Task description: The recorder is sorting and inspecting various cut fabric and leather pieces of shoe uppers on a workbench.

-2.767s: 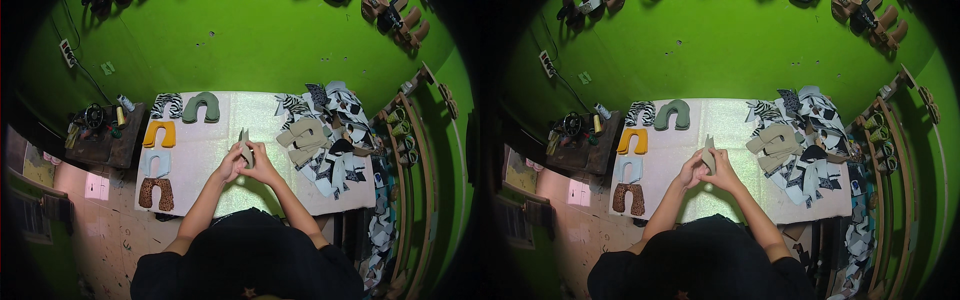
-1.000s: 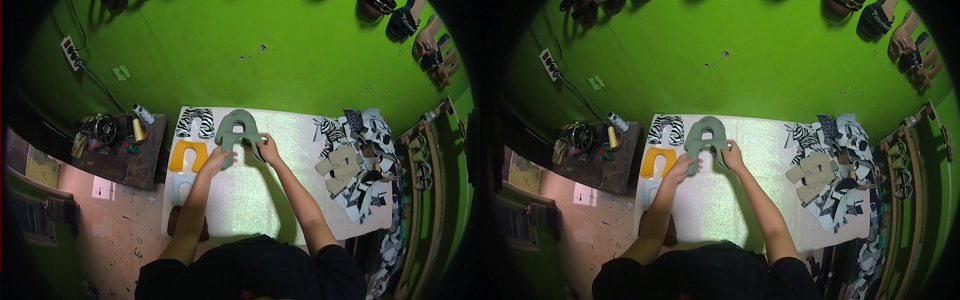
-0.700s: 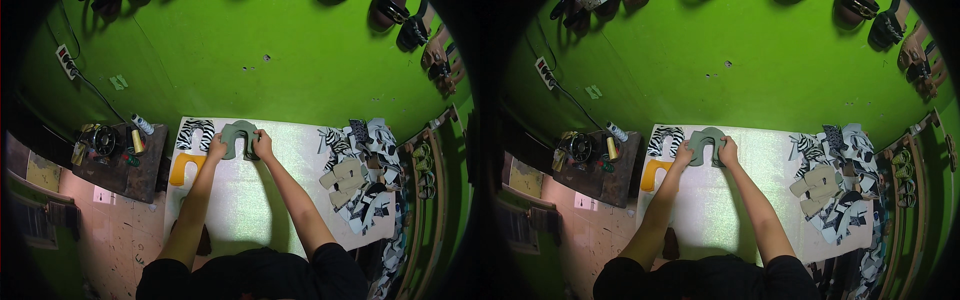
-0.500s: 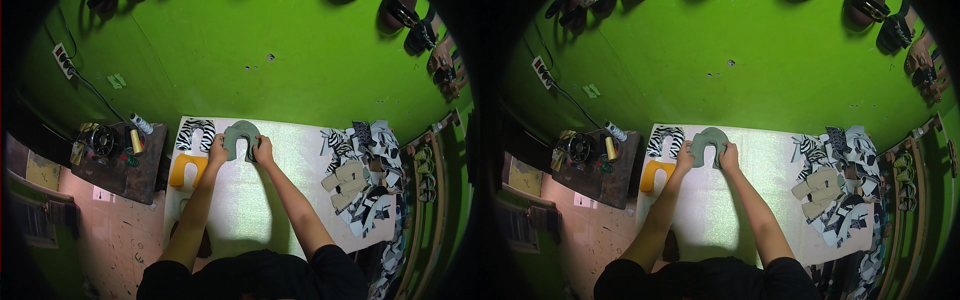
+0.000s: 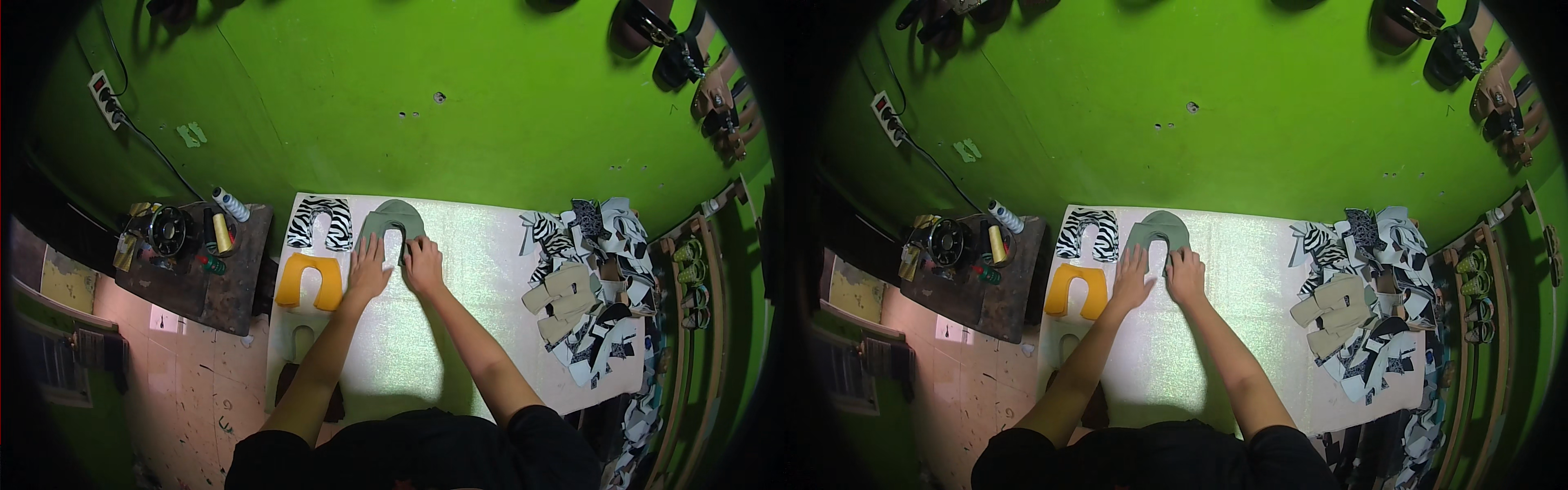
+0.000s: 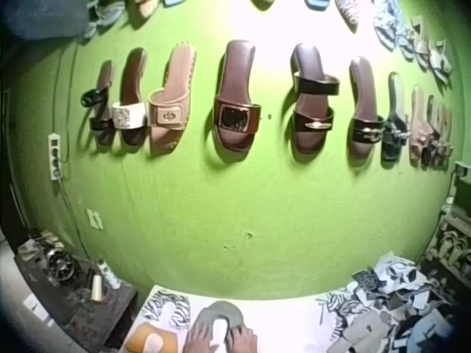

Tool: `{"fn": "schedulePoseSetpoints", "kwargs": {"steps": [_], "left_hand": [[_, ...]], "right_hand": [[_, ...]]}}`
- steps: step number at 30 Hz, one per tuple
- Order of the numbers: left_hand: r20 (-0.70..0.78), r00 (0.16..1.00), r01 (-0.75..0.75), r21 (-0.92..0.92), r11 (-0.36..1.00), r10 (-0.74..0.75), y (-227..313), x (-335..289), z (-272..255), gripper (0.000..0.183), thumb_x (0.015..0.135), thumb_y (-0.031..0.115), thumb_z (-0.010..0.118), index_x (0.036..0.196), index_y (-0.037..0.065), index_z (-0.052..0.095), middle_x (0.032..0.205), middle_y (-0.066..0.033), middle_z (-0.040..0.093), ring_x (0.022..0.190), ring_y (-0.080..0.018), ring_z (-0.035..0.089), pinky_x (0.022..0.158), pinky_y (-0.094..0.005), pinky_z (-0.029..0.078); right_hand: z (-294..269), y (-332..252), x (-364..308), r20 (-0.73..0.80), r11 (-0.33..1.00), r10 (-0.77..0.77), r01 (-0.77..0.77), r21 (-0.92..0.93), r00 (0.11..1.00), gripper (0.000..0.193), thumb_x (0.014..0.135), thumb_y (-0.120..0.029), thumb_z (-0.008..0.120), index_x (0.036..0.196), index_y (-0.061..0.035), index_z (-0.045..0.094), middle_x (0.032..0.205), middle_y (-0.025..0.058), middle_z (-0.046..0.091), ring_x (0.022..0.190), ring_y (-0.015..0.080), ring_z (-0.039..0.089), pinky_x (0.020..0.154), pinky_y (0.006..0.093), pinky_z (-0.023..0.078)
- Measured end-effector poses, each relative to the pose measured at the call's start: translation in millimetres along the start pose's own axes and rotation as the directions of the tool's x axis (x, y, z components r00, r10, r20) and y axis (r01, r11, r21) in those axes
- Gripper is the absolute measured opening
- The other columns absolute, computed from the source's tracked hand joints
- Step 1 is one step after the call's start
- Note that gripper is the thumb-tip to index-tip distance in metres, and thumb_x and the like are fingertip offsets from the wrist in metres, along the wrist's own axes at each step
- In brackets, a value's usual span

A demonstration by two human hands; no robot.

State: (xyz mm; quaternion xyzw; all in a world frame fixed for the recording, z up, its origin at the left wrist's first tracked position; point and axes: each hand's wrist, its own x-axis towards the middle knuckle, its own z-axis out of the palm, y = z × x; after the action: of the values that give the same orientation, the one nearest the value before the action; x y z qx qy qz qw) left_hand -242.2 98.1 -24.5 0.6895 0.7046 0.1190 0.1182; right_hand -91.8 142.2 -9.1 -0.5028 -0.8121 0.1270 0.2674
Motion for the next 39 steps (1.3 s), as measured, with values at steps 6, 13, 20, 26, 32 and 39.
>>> {"fn": "schedulePoseSetpoints", "kwargs": {"steps": [6,13,20,26,32,39], "left_hand": [[0.143,0.989,0.044,0.012,0.999,-0.045,7,-6,-15,0.089,0.075,0.036,0.062,0.14,0.008,0.009,0.147,-0.0131,-0.002,0.135,-0.0322,-0.002,0.105,-0.0537,0.006],[-0.016,0.997,0.079,-0.036,0.996,-0.08,54,-40,-15,0.076,0.076,0.027,0.062,0.138,0.01,0.021,0.147,-0.0144,-0.001,0.134,-0.0351,-0.003,0.102,-0.0604,0.003],[0.024,0.994,-0.101,-0.178,0.979,0.107,152,-86,14,0.063,0.077,0.022,0.06,0.132,0.01,0.033,0.146,-0.0169,0.001,0.134,-0.0361,-0.002,0.102,-0.0607,0.005],[0.136,0.961,-0.207,-0.23,0.951,0.242,231,-113,43,0.055,0.078,0.024,0.059,0.127,0.011,0.038,0.144,-0.0196,0.003,0.133,-0.0371,-0.004,0.103,-0.0575,0.006],[0.135,0.937,-0.275,-0.287,0.918,0.323,300,-108,60,0.051,0.077,0.023,0.06,0.124,0.01,0.042,0.143,-0.0194,0.009,0.133,-0.0366,0.0,0.104,-0.0559,0.008],[0.068,0.903,-0.389,-0.283,0.876,0.423,361,-69,89,0.039,0.074,0.019,0.06,0.113,0.014,0.054,0.131,-0.0147,0.037,0.126,-0.0331,0.027,0.1,-0.05,0.024]], "right_hand": [[-16,9,-41,0.173,0.987,-0.154,0.143,0.073,0.973,0.077,0.07,-0.039,0.061,0.135,-0.013,0.03,0.14,0.0176,0.023,0.129,0.0372,0.021,0.102,0.0584,0.013],[-54,28,-109,0.139,1.0,0.006,-0.002,-0.029,0.99,0.068,0.07,-0.034,0.06,0.13,-0.0109,0.037,0.138,0.0198,0.024,0.129,0.0384,0.018,0.103,0.0571,0.012],[-101,79,-176,-0.079,0.964,0.243,-0.249,-0.091,0.967,0.059,0.067,-0.019,0.062,0.121,-0.0035,0.042,0.127,0.0224,0.029,0.119,0.0387,0.026,0.102,0.0521,0.014],[-152,134,-215,-0.186,0.894,0.399,-0.426,-0.139,0.898,0.059,0.069,-0.016,0.065,0.121,-0.0042,0.04,0.13,0.0204,0.024,0.121,0.0378,0.022,0.101,0.0486,0.015],[-195,182,-244,-0.277,0.844,0.47,-0.519,-0.138,0.838,0.058,0.068,-0.017,0.065,0.12,-0.0049,0.043,0.128,0.0194,0.028,0.119,0.0359,0.025,0.101,0.0472,0.016],[-226,213,-260,-0.228,0.824,0.524,-0.556,-0.11,0.821,0.059,0.067,-0.018,0.065,0.121,-0.0072,0.044,0.125,0.0154,0.031,0.118,0.0337,0.027,0.099,0.0462,0.019]]}}
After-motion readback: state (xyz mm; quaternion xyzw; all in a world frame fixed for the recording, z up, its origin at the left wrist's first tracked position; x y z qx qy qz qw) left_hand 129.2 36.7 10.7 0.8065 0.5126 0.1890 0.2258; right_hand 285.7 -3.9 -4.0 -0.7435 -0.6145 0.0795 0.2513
